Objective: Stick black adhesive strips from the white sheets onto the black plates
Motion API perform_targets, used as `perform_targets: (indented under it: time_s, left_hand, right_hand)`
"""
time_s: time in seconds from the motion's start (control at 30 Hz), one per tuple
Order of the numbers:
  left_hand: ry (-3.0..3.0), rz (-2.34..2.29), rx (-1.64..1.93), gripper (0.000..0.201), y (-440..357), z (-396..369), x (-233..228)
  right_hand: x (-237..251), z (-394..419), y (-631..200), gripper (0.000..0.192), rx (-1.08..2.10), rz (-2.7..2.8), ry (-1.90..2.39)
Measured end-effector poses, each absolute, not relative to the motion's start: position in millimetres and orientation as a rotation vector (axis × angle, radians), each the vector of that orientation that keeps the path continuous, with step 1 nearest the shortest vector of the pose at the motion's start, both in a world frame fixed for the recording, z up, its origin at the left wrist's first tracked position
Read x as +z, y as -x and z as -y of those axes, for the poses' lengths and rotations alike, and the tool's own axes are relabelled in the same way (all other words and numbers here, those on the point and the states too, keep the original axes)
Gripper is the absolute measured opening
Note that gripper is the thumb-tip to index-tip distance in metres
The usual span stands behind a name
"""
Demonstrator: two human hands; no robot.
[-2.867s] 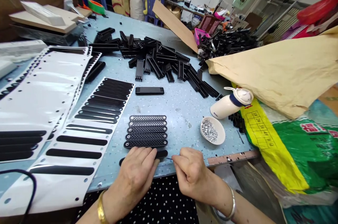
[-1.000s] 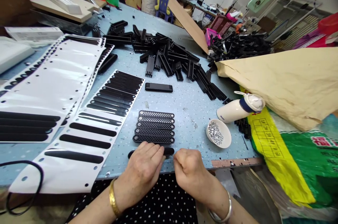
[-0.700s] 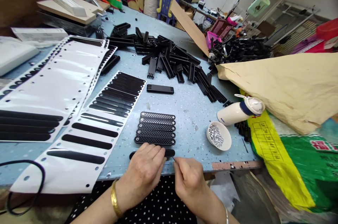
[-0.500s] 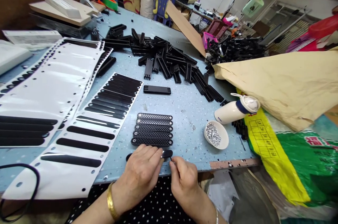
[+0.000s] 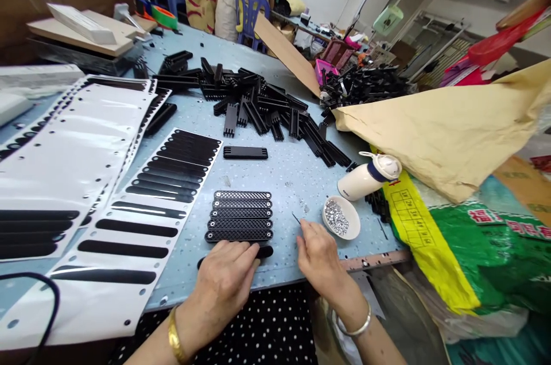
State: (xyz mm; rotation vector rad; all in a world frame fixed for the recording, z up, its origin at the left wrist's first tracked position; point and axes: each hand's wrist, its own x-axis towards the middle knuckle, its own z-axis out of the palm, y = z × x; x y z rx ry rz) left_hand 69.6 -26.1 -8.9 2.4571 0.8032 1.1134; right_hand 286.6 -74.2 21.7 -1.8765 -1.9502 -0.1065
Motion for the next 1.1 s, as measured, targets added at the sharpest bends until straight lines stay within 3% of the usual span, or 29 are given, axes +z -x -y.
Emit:
perform_targets:
  time_s: [0.1,0.27,0.47,0.67,1.0,1.1]
  left_hand:
    - [-2.470,-0.809,1.099,0.024,-69,26,-11]
    - [-2.480,-0.801,1.101,0.024,-70,25,-13]
    - [-2.444,-0.752,1.068,0.034,-60,30,-5]
    - [-2.565,-0.828,1.180,0.021,-21,29,-1]
    - [-2.559,-0.799,1.059,0.022,-10,17,-18]
    - [-2.534,-0.775,1.077,0.022,-10,18,-16]
  right_hand:
    - [28,74,-275,0.022,0.021,1.855,1.823]
    - [22,74,-245,0.017,0.640,1.546,1.752]
    - [18,67,-239,0.016,1.087,1.129,1.761]
    - [19,64,-242,0.016,1.143,1.040,1.773]
    - [69,72,-220,0.014,1.256,1.063,1.598]
    - [62,70,-225,0.016,1.209,1.007,1.619]
